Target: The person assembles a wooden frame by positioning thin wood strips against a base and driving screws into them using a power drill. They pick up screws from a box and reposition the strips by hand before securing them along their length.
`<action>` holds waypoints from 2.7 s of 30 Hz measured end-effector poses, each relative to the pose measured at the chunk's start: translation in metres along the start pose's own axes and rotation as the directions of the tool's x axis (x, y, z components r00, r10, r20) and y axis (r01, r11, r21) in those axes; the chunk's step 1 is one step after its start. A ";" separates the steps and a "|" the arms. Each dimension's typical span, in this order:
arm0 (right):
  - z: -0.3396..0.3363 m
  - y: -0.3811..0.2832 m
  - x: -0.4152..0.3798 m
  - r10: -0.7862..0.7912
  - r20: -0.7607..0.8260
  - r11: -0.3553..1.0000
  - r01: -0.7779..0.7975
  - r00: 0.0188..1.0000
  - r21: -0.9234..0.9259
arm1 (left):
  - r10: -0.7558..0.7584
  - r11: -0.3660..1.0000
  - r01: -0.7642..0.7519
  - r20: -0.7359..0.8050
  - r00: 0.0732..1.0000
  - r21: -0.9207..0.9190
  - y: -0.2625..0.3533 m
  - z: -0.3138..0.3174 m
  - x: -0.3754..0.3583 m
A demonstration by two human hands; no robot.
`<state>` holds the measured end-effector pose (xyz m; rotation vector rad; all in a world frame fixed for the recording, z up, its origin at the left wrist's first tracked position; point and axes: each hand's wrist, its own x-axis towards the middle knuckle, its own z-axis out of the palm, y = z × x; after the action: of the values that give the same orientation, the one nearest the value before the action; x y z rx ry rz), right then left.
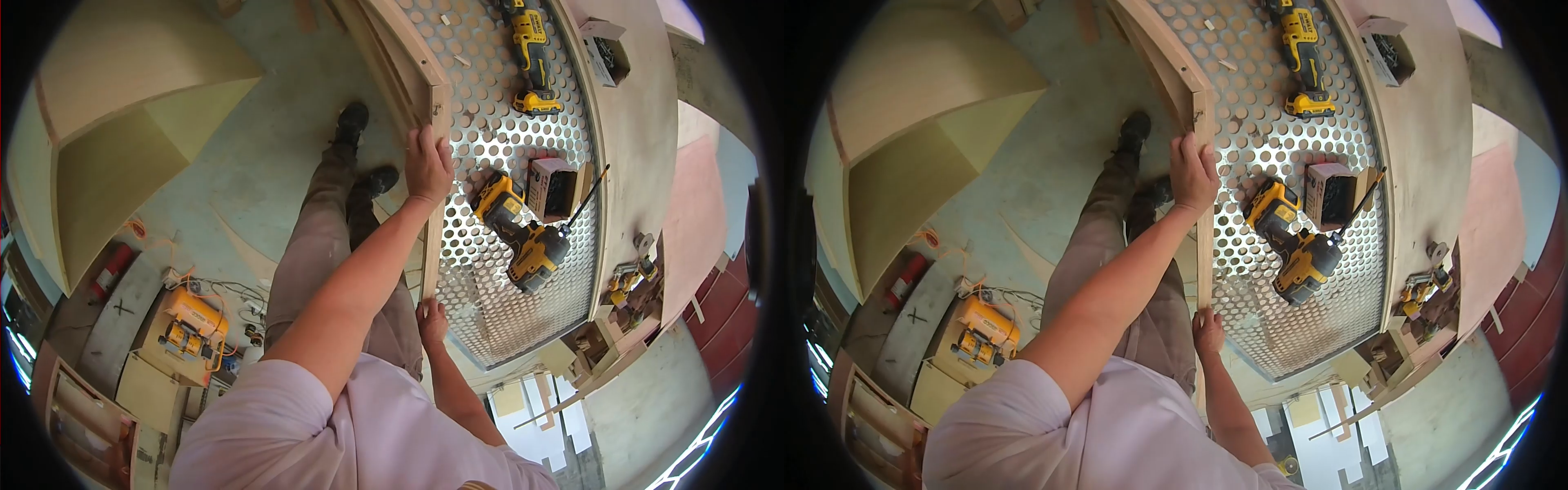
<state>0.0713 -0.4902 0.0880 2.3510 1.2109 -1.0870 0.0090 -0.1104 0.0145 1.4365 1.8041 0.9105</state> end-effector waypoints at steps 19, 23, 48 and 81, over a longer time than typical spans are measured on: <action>-0.019 -0.007 0.021 0.008 0.110 0.996 0.002 0.994 -0.085 | -0.010 1.000 0.009 -0.019 1.000 -0.013 -0.003 0.005 0.001; -0.019 -0.009 0.020 0.017 0.089 0.997 -0.010 0.996 -0.076 | -0.023 1.000 0.023 -0.003 1.000 0.018 0.000 0.005 0.000; -0.036 -0.018 0.020 0.057 0.146 0.998 -0.055 0.988 -0.022 | -0.021 0.998 0.022 -0.015 1.000 0.061 0.002 0.009 0.002; -0.044 -0.032 0.028 0.141 0.156 0.988 -0.127 0.978 -0.092 | -0.059 0.995 0.048 0.123 0.991 0.090 0.003 0.011 0.008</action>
<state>0.0780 -0.4304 0.0998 2.1998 1.0045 -1.1361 0.0181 -0.1006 0.0101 1.4580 1.7987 0.7064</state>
